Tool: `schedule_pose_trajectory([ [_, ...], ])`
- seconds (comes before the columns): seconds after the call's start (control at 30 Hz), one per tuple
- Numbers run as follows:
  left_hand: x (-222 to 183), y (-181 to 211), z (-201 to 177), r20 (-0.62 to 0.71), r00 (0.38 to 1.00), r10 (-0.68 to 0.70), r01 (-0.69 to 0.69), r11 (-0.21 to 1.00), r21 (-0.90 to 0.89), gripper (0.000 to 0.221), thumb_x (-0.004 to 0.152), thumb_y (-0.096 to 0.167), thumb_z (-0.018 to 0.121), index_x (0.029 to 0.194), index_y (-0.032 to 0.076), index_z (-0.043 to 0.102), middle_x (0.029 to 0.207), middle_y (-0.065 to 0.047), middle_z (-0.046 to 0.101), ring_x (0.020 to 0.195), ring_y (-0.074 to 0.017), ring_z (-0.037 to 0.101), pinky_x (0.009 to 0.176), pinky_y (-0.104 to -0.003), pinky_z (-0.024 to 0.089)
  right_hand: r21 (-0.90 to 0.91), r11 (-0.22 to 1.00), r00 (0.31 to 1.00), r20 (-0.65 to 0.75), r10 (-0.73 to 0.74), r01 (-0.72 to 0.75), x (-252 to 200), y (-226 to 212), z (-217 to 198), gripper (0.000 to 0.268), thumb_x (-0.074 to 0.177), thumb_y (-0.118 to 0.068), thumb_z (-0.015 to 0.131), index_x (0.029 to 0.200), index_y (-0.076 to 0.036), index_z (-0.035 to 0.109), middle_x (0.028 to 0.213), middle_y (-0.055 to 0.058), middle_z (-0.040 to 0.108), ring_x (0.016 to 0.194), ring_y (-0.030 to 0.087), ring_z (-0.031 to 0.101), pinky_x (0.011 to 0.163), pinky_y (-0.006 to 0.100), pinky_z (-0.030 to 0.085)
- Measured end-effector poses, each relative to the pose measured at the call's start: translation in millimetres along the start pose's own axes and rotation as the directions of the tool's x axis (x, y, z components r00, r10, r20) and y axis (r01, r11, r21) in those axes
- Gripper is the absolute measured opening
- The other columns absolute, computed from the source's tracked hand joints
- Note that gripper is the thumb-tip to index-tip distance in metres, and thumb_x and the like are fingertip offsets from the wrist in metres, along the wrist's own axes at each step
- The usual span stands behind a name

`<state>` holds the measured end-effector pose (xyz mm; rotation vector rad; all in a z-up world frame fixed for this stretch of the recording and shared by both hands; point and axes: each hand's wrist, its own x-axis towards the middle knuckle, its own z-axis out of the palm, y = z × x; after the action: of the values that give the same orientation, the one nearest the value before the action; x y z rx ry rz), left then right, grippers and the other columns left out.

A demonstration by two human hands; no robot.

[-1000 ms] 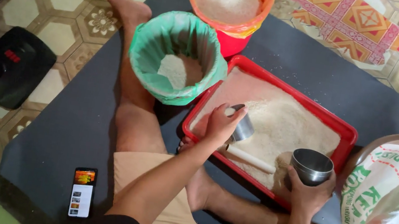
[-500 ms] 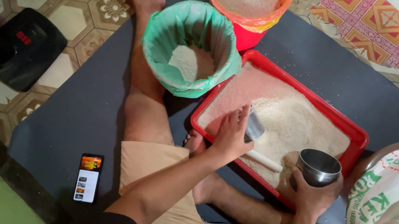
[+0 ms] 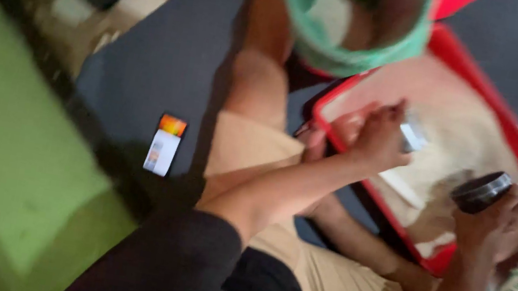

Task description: The person transfers grain from a tray into various bags and containers by scooping it with small cups, then tamps the grain into the cups with a stick before pouring it into the destination containers.

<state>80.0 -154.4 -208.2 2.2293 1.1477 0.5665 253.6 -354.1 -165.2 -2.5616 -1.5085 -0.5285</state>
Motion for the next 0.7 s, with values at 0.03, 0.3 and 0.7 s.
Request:
schedule_pose_trajectory([
  [0.03, 4, 0, 12, -0.036, 0.999, -0.003, 0.006, 0.997, 0.074, 0.119, 0.057, 0.041, 0.085, 0.152, -0.009, 0.033, 0.124, -0.028, 0.059, 0.115, -0.0390, 0.059, 0.100, -0.049, 0.048, -0.068, 0.998, 0.986, 0.164, 0.015, -0.003, -3, 15, 22, 0.086, 0.069, -0.042, 0.092, 0.136, 0.005, 0.066, 0.141, 0.029, 0.064, 0.134, 0.048, 0.056, 0.117, 0.074, 0.013],
  [0.3, -3, 32, 47, -0.206, 0.973, -0.105, 0.126, 0.988, 0.087, 0.128, 0.052, 0.051, 0.081, 0.152, -0.013, 0.034, 0.135, -0.035, 0.058, 0.118, -0.0436, 0.060, 0.098, -0.053, 0.047, 0.214, 0.944, 0.958, 0.084, -0.274, 0.251, 32, -33, 1, 0.101, 0.060, -0.036, 0.105, 0.140, 0.005, 0.060, 0.121, 0.024, 0.069, 0.100, 0.044, 0.066, 0.091, 0.055, 0.049],
  [0.7, 7, 73, -11, 0.225, 0.895, -0.385, 0.444, 0.811, -0.380, 0.123, 0.044, 0.060, 0.058, 0.135, -0.020, 0.040, 0.111, -0.036, 0.066, 0.094, -0.0492, 0.069, 0.083, -0.051, 0.057, 0.658, 0.744, 0.935, 0.325, -0.144, -0.114, 14, -17, 19, 0.078, 0.081, 0.004, 0.100, 0.142, 0.024, 0.055, 0.127, 0.037, 0.067, 0.102, 0.043, 0.068, 0.078, 0.044, 0.057],
])
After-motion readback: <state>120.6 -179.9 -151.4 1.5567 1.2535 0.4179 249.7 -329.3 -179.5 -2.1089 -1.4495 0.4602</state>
